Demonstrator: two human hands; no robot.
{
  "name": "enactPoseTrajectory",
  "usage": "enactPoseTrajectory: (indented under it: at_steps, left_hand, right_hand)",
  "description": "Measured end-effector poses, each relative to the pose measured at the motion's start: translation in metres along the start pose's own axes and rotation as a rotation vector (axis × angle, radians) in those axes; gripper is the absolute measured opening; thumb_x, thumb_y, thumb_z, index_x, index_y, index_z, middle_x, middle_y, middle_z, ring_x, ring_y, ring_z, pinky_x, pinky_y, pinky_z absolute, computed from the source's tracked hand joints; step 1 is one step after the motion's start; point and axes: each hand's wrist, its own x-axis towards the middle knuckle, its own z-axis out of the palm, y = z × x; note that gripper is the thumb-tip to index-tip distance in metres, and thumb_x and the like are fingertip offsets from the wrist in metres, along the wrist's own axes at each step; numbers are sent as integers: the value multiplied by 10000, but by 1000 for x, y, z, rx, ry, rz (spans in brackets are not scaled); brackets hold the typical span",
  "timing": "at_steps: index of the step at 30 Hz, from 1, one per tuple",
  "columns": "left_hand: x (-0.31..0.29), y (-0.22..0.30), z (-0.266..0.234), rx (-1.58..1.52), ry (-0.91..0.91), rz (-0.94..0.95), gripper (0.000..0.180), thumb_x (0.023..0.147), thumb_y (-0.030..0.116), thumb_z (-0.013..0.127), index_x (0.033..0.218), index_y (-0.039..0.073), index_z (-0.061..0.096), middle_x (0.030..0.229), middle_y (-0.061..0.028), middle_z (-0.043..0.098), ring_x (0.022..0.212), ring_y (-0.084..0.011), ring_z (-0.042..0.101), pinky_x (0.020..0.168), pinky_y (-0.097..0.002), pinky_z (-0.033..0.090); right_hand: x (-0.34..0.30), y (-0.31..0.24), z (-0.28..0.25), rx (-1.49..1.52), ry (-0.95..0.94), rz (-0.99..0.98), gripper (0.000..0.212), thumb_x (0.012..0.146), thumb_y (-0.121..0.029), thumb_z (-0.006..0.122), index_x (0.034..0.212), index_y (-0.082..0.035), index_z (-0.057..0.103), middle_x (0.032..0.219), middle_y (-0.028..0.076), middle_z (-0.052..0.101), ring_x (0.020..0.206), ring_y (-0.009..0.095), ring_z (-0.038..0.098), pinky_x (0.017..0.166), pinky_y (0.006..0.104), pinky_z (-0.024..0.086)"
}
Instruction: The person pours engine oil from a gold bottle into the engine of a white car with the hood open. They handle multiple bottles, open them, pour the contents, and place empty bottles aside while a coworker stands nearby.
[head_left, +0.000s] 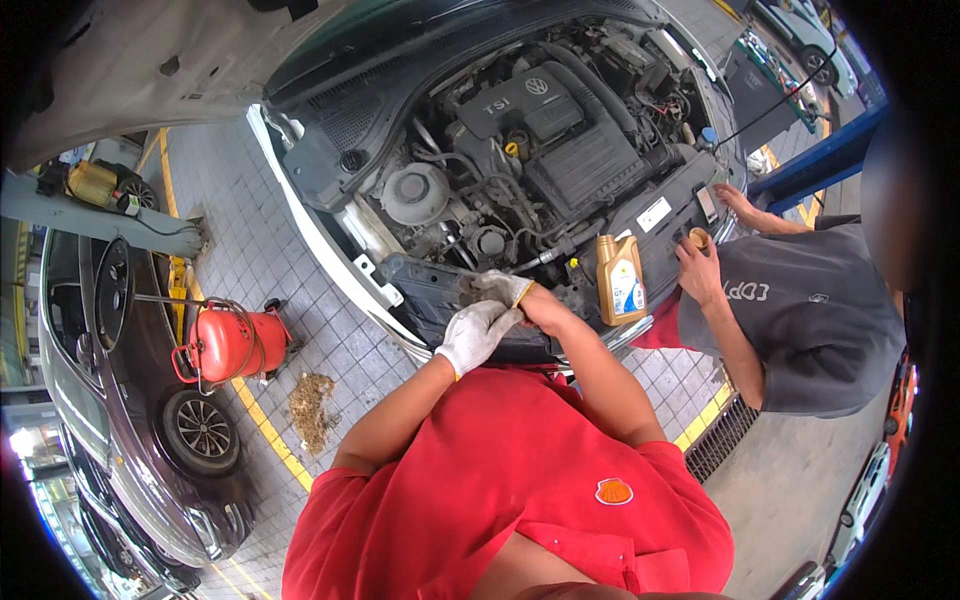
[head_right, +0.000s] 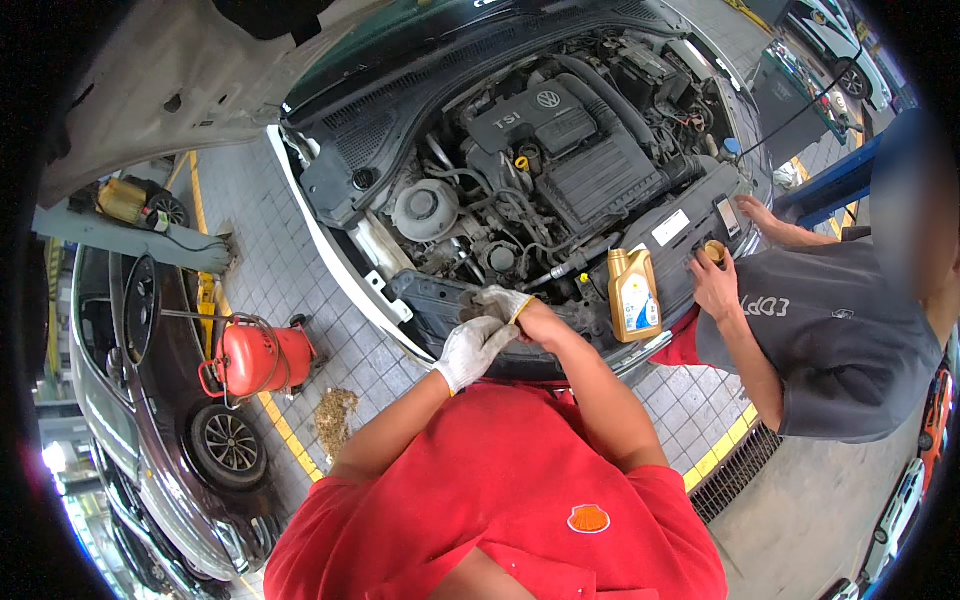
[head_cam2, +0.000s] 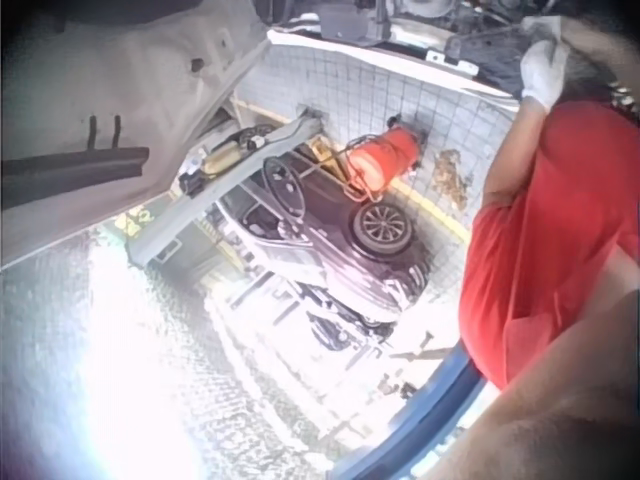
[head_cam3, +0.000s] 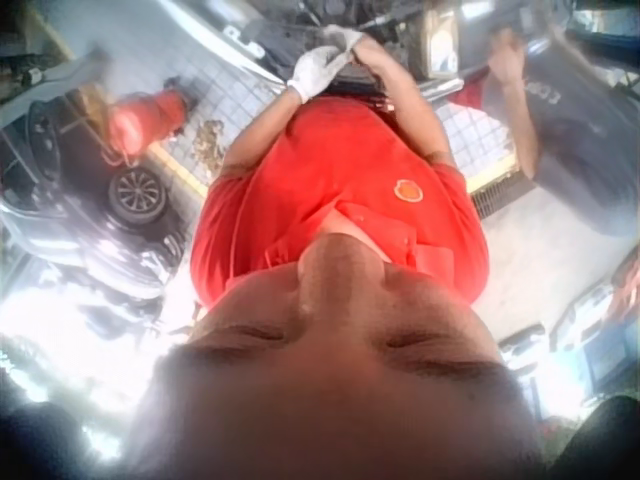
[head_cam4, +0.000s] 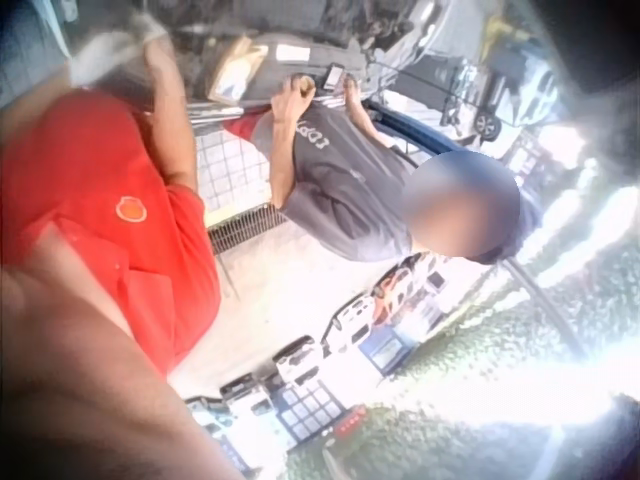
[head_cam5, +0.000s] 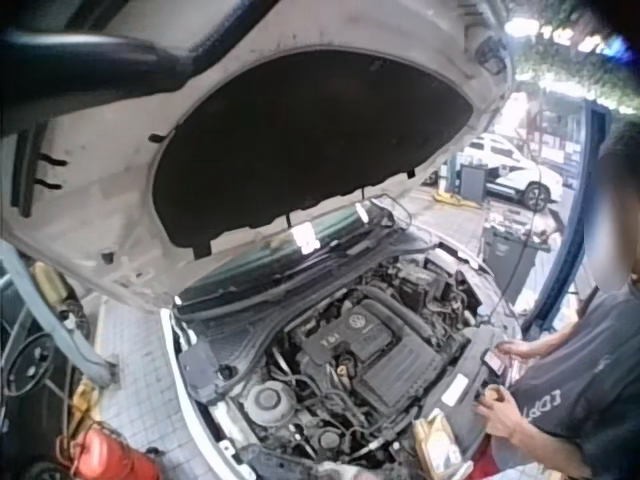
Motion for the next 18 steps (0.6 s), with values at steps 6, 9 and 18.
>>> enactPoseTrajectory:
  at_steps: [6,9,18]
  left_hand:
    - [25,15,-18,254,123,264,348,1034,331,653,865,32,710,841,-180,669,877,-419,643,792,-524,498]
    - [27,31,-14,98,-28,231,353,1032,314,668,837,21,677,824,-202,653,863,-420,628,790,-518,488]
    - [25,4,-4,-208,-190,-81,390,1106,370,612,996,12,723,798,-69,646,781,-187,596,763,-347,501]
  right_hand:
    - [19,-10,19,704,123,-159,406,1093,-292,662,1456,-113,620,1280,27,723,1129,181,696,969,357,572]
    - [39,-10,12,524,226,-192,357,1093,-254,650,1383,-47,655,1242,38,742,1095,189,712,942,344,570]
    - [76,-35,10,853,-617,-52,492,1010,-308,659,1457,-103,634,1441,194,655,1296,346,663,1099,500,565]
